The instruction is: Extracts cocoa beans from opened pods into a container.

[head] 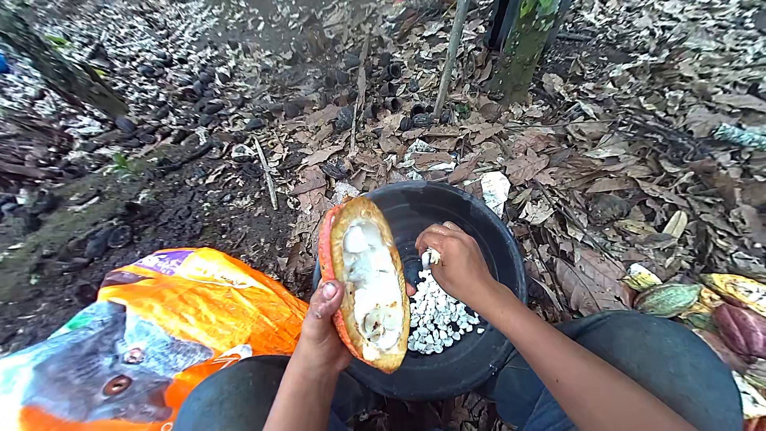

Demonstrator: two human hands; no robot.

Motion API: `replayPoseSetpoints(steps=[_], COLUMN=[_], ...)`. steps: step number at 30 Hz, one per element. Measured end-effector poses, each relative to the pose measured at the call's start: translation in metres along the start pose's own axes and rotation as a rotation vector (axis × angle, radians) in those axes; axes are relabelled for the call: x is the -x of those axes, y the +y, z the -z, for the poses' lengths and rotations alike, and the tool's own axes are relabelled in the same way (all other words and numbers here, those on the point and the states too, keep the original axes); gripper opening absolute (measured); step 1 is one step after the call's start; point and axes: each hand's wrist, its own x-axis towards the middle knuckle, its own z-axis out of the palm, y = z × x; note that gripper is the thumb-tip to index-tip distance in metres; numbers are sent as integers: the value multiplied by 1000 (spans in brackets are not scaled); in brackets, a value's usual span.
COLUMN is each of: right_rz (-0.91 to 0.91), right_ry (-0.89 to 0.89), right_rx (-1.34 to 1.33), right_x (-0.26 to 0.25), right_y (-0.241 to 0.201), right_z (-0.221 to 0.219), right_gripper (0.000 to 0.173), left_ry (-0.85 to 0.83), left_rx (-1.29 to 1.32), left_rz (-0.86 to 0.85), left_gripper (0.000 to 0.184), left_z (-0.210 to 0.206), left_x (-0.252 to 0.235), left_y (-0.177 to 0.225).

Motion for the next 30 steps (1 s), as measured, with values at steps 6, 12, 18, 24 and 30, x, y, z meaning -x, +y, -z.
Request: replayPoseSetpoints(steps=[6,12,18,24,30], right_rz=[-100,11,-156,-287,-262], right_ry=[2,9,-223,-324,-308], right_rx=[51,176,113,134,179], right_x=[2,1,-5,-7,-5], right_y=[-4,-1,-9,-13,-13], right_z=[8,4,14,20,19], right_gripper=[4,21,25,28,47], left_ry=[56,8,41,17,11], left_rx=[19,25,10,35,23], left_rz=[-14,-29,-28,-26,-26], left_gripper=[44,40,42,41,41], left_z=[-1,-5,-6,-5,-7], left_x=[0,-1,0,0,0], left_y=[-3,-4,-4,-4,-4])
